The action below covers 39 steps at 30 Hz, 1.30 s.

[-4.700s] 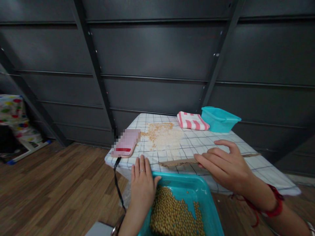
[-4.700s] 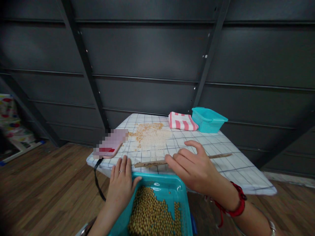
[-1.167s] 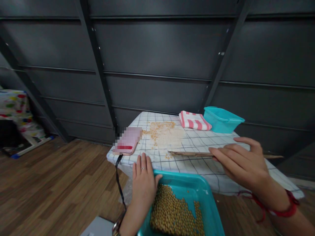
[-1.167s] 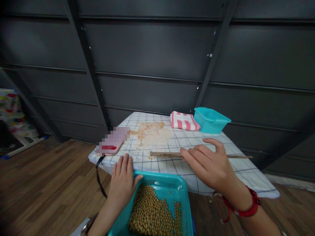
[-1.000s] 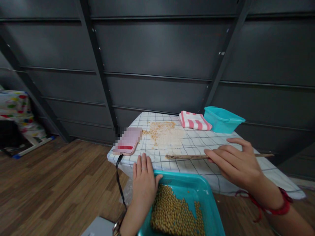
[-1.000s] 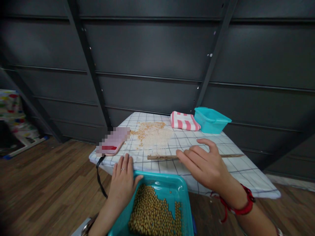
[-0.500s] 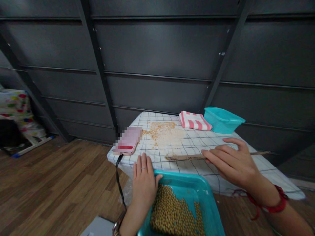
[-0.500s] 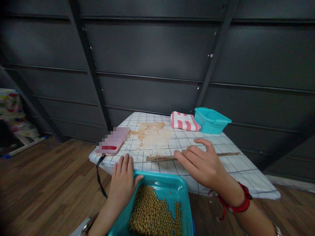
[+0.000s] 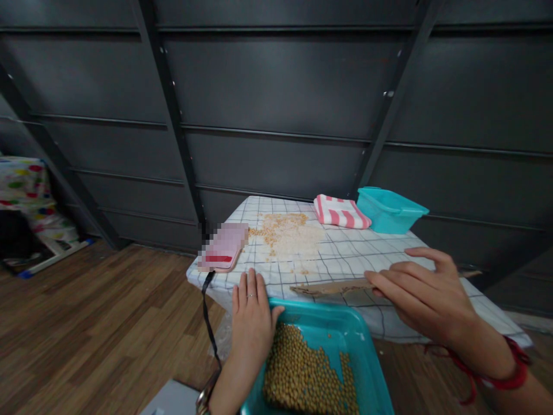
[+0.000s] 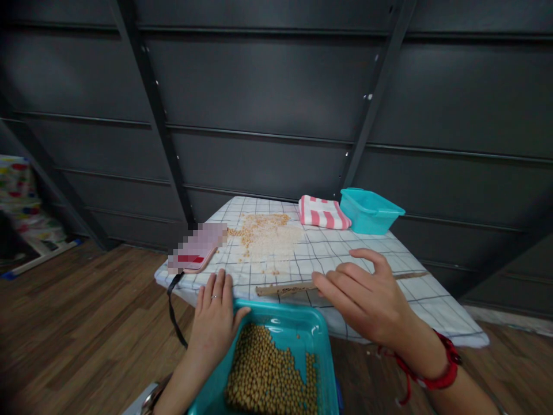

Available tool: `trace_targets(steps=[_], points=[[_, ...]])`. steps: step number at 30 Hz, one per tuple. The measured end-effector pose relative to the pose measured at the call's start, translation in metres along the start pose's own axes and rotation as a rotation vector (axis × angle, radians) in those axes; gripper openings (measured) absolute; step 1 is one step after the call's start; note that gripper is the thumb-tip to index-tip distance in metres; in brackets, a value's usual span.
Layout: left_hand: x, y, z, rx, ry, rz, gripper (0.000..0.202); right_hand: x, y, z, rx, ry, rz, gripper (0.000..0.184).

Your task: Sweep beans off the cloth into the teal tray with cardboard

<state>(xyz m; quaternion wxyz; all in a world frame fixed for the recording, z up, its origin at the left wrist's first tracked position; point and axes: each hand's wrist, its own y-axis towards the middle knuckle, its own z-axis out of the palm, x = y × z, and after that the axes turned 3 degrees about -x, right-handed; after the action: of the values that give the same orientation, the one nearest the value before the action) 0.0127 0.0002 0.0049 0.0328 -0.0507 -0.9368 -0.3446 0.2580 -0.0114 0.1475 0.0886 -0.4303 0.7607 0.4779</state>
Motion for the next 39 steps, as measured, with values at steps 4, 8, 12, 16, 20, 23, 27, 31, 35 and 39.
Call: trace_targets(steps=[4, 8, 12, 16, 20, 23, 27, 31, 35, 39], points=[[0.001, -0.001, 0.000, 0.036, -0.019, -0.011, 0.064, 0.000, 0.003, 0.001, -0.017, -0.036, -0.002, 0.016], [0.000, -0.002, 0.000, 0.050, -0.059, -0.023, 0.064, 0.000, 0.004, 0.003, -0.005, -0.033, -0.017, 0.015], [-0.001, -0.001, 0.001, 0.049, -0.067, -0.032, 0.063, 0.000, 0.004, 0.002, -0.009, 0.010, -0.013, 0.015], [-0.002, 0.000, 0.000, 0.036, -0.058, -0.030, 0.064, 0.000, 0.005, 0.000, -0.025, 0.023, 0.004, 0.015], [-0.002, 0.000, 0.000, 0.012, -0.034, -0.015, 0.063, -0.001, 0.004, 0.003, -0.039, -0.011, -0.010, 0.014], [-0.002, -0.001, 0.001, 0.025, -0.052, -0.025, 0.062, -0.001, 0.002, 0.005, -0.030, 0.012, -0.019, 0.014], [-0.004, -0.001, 0.001, 0.039, -0.075, -0.037, 0.061, 0.000, -0.004, 0.005, 0.010, 0.055, -0.007, 0.014], [-0.004, -0.001, 0.001, 0.021, -0.064, -0.034, 0.060, 0.002, -0.012, 0.004, 0.036, 0.109, 0.023, 0.016], [-0.001, -0.001, 0.004, 0.019, -0.072, -0.041, 0.061, 0.005, -0.015, -0.003, 0.069, 0.191, 0.076, 0.017], [0.003, -0.002, 0.006, 0.001, -0.067, -0.028, 0.062, 0.004, -0.004, -0.015, 0.016, 0.193, 0.094, 0.023]])
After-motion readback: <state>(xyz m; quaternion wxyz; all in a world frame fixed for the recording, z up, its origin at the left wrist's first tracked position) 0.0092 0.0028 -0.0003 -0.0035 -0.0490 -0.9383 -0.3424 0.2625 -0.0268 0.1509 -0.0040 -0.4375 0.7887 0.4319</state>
